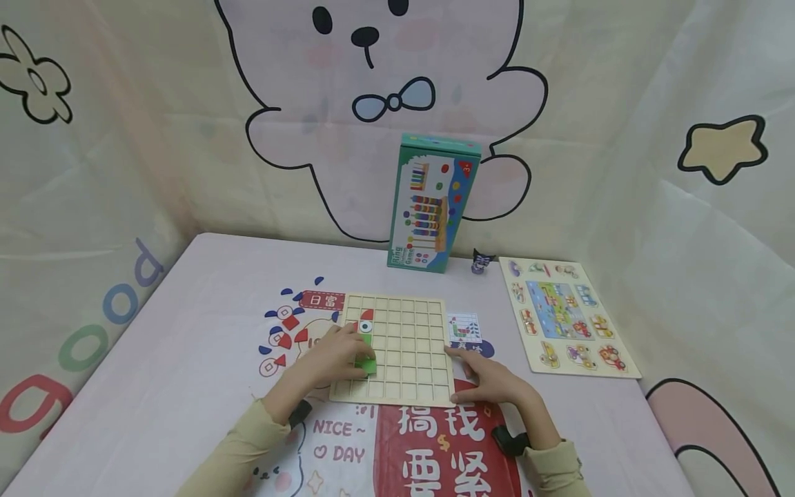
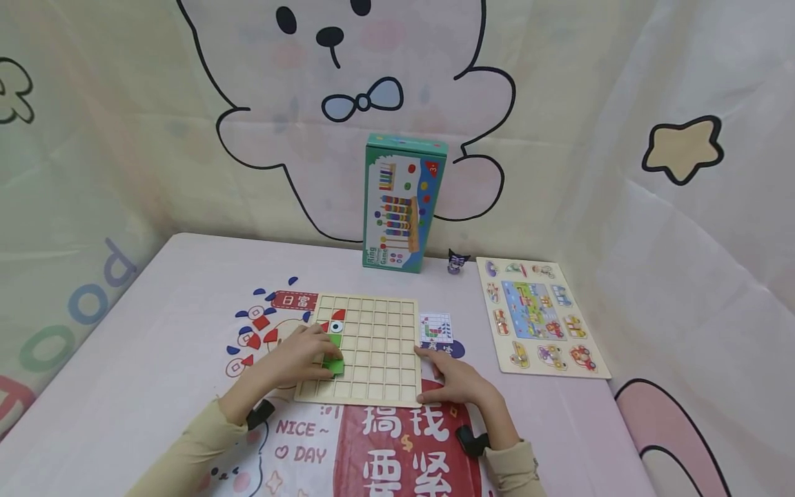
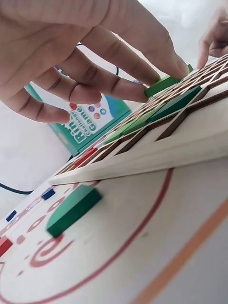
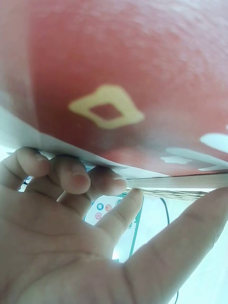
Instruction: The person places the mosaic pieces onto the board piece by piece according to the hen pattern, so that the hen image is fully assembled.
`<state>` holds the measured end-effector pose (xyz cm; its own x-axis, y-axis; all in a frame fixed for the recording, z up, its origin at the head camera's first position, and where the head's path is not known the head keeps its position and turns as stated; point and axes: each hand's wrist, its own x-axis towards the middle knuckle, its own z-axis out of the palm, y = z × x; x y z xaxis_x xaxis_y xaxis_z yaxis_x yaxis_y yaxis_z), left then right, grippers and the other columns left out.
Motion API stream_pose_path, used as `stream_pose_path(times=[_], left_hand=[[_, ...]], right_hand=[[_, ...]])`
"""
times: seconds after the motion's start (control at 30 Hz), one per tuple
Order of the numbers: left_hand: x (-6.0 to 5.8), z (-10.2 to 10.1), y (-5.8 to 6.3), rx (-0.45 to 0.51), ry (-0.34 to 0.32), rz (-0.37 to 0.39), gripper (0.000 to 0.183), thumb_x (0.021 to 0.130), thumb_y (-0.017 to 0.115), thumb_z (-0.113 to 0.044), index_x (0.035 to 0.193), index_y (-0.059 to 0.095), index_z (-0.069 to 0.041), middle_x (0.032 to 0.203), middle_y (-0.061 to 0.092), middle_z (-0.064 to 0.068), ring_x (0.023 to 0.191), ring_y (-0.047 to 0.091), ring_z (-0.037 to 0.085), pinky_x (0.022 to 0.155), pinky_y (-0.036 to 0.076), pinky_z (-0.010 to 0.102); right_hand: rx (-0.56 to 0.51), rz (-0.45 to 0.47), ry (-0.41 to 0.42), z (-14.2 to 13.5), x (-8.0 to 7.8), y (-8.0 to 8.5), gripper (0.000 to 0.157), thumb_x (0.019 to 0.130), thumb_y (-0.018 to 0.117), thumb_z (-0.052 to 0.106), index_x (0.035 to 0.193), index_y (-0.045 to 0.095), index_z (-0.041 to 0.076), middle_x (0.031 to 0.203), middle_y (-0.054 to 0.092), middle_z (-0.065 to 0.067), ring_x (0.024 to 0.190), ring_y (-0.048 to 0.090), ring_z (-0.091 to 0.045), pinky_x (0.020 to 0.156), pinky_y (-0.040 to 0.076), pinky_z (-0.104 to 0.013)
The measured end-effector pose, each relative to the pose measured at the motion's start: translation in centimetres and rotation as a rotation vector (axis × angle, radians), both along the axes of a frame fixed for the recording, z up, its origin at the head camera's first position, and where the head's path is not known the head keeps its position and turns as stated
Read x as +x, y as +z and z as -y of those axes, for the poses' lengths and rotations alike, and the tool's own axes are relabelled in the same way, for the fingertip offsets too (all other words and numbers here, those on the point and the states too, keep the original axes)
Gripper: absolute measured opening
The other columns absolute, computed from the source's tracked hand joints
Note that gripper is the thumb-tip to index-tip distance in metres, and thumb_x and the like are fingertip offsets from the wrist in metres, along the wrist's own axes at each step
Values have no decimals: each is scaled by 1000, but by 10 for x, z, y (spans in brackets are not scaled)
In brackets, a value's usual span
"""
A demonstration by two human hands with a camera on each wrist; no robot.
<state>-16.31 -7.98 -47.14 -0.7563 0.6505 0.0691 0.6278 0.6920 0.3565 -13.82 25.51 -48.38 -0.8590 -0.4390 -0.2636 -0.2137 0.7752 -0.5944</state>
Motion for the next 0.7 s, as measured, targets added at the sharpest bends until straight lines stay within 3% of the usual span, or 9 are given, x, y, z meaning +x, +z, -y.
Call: stream_pose_path(times=[0.2,0.43,0.7], left_hand=[[0,-6,-1,-11,7,17,25,75,76,-33,98,72,-25,95,65,-10,106,49,17,96,35,50],[-1,-13,-3,-11,-22,-2,26,74,76,-33,98,71,-23,95,65,-8,99,50,14,98,34,49],[0,-17,-1,-46,-6,18,26,75,76,-34,99,72,-25,98,65,-8,102,50,14,99,33,48]], right_hand=[[-4,6,-2,0,0,1,87,69,77,45,142,37,19,97,50,-1,89,46,-17,70,41,-32],[-7,7,11,0,-1,1,87,70,77,44,142,36,18,90,46,-2,84,44,-17,67,37,-34],[-13,6,3,0,-1,-1,87,68,78,44,141,38,21,102,51,-1,89,45,-18,72,41,-34]])
